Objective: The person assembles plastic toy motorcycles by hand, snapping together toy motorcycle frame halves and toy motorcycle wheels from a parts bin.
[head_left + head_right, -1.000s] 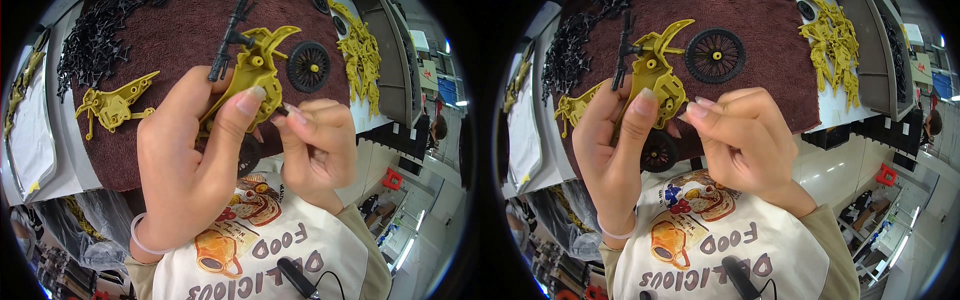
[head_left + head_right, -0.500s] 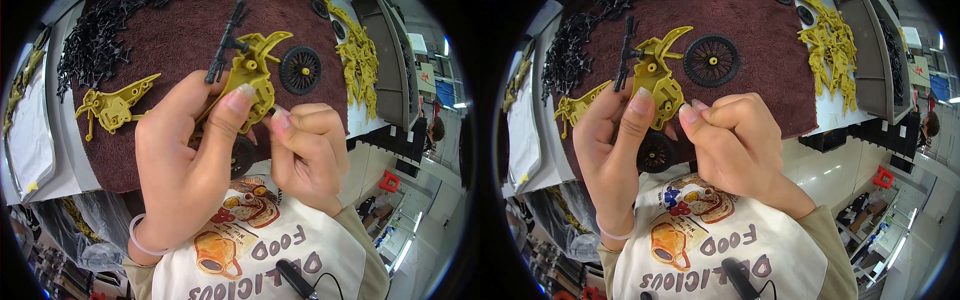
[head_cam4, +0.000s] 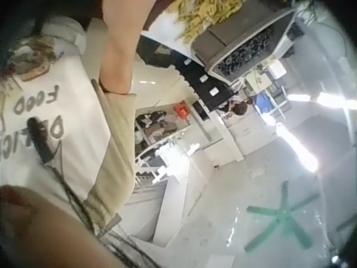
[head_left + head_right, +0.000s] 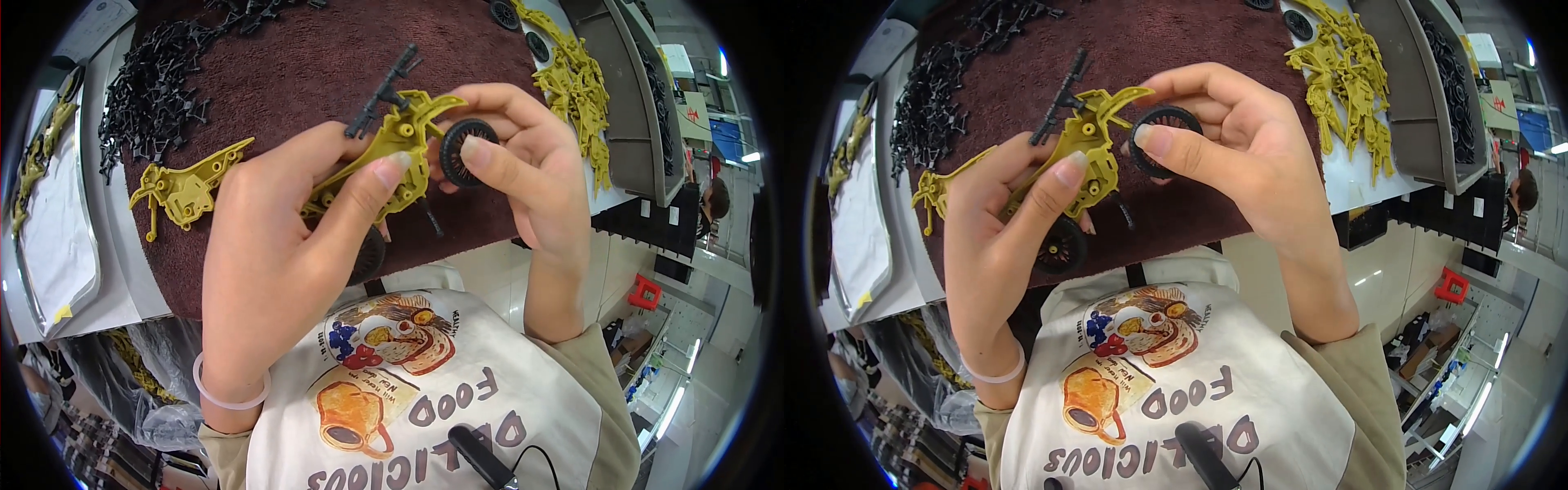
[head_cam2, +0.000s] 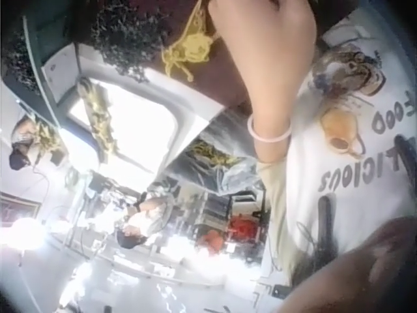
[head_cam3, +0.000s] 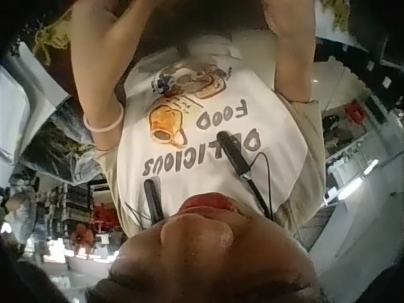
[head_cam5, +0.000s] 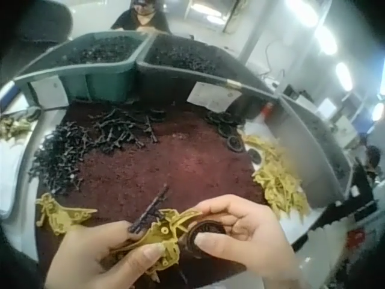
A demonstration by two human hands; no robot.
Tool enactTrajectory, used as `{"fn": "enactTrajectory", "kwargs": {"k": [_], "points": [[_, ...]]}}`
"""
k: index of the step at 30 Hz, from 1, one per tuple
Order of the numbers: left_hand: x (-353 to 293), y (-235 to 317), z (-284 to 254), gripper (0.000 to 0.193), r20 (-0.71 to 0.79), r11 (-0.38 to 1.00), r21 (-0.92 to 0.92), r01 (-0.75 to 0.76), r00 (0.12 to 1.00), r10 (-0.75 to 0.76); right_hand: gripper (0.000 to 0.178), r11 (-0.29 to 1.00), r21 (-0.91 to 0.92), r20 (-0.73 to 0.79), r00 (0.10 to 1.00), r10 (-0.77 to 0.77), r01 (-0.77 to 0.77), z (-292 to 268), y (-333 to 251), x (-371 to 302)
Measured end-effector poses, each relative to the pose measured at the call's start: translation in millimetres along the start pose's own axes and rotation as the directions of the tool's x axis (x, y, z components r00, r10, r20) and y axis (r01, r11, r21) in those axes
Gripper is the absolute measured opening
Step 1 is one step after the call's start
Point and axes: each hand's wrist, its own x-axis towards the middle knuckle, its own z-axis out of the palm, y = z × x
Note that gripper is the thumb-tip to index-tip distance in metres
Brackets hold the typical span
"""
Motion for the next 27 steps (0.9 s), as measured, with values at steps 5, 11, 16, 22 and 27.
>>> {"fn": "enactTrajectory", "kwargs": {"k": [5,11,16,22,27], "points": [[7.0,2.8,-2.8,0.02,0.042,0.985,0.172,-0.036,0.999,0.029,0.035,0.995,0.006,0.001,0.995,0.096,-0.096,-2.6,-1.6,-2.1],[21.6,-0.1,-8.0,0.026,0.008,0.955,0.282,-0.093,0.995,0.095,0.041,0.987,-0.084,-0.117,0.985,0.125,-0.135,10.5,1.2,-16.7],[20.1,-2.5,-16.0,0.022,-0.201,0.638,0.724,-0.264,0.803,0.561,0.039,0.961,-0.254,-0.247,0.968,0.048,-0.112,11.5,11.2,-18.0],[-28.0,-3.9,-80.4,0.029,-0.207,0.737,0.667,-0.112,0.922,0.327,0.036,0.58,-0.811,-0.173,0.914,-0.368,0.08,10.3,2.2,-14.0],[-31.2,-20.1,-77.4,0.04,-0.107,0.569,0.82,-0.058,0.962,0.252,0.027,0.577,-0.799,-0.108,0.904,-0.414,0.169,3.1,1.3,-9.3]]}}
